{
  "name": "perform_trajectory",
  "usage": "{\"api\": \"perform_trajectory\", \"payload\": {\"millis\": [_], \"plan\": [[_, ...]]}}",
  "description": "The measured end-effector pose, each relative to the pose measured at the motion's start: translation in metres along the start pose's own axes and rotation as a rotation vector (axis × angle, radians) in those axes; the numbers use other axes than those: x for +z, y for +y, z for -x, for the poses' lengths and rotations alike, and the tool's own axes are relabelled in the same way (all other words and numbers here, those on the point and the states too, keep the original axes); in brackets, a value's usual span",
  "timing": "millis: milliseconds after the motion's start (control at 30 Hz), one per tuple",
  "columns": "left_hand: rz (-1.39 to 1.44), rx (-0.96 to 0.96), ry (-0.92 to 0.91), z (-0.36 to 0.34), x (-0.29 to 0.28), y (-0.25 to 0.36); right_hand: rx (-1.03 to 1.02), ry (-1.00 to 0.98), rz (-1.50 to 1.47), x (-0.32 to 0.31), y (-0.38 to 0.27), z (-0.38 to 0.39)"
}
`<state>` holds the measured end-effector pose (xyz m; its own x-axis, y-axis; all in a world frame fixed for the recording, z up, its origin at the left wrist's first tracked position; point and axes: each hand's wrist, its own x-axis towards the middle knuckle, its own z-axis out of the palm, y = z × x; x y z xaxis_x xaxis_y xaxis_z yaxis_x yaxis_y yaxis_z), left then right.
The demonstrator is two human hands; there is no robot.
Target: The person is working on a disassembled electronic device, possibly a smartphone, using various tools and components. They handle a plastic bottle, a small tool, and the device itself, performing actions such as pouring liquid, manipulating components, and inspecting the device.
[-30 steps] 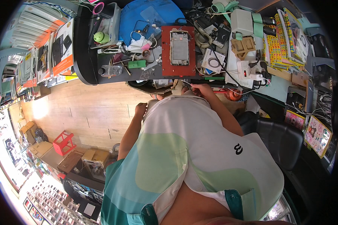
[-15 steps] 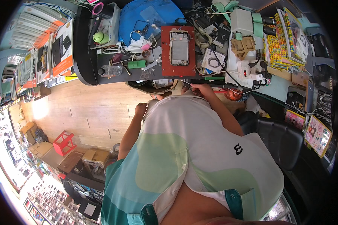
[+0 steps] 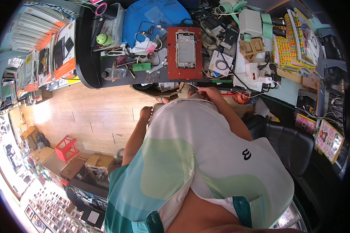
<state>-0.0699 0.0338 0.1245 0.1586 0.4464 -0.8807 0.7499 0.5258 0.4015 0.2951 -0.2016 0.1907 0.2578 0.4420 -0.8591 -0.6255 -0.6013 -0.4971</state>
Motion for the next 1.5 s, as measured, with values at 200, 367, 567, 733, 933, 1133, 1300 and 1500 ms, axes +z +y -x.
{"api": "perform_trajectory", "payload": {"millis": [200,367,567,733,933,1133,1300,1500], "plan": [[-0.014,0.0,-0.006,-0.0048,-0.0031,-0.0053,0.012,0.009,0.008,0.0026,-0.0004,-0.0009],[-0.021,0.008,-0.003,-0.0039,-0.001,-0.003,0.007,0.001,-0.017,0.0007,-0.0001,0.0003],[-0.037,0.01,-0.001,-0.0023,-0.0003,-0.0004,0.016,0.009,-0.024,0.0023,-0.0028,0.0026],[-0.028,0.013,0.001,-0.0006,-0.0007,-0.0002,0.02,0.011,-0.011,0.0019,-0.0036,0.0035],[-0.027,0.031,-0.013,-0.0009,-0.002,-0.0013,-0.003,0.001,-0.006,0.0009,-0.0012,0.002],[-0.015,0.022,0.0,-0.0027,0.0004,-0.0032,-0.007,0.008,-0.01,0.0004,0.0002,0.0002],[-0.025,0.013,0.0,-0.0059,-0.0022,-0.0046,-0.003,0.006,-0.005,0.0012,0.0007,-0.0021],[-0.027,0.016,-0.005,-0.0044,0.0009,-0.0016,0.005,0.017,-0.004,-0.0005,0.0024,-0.0033]]}}
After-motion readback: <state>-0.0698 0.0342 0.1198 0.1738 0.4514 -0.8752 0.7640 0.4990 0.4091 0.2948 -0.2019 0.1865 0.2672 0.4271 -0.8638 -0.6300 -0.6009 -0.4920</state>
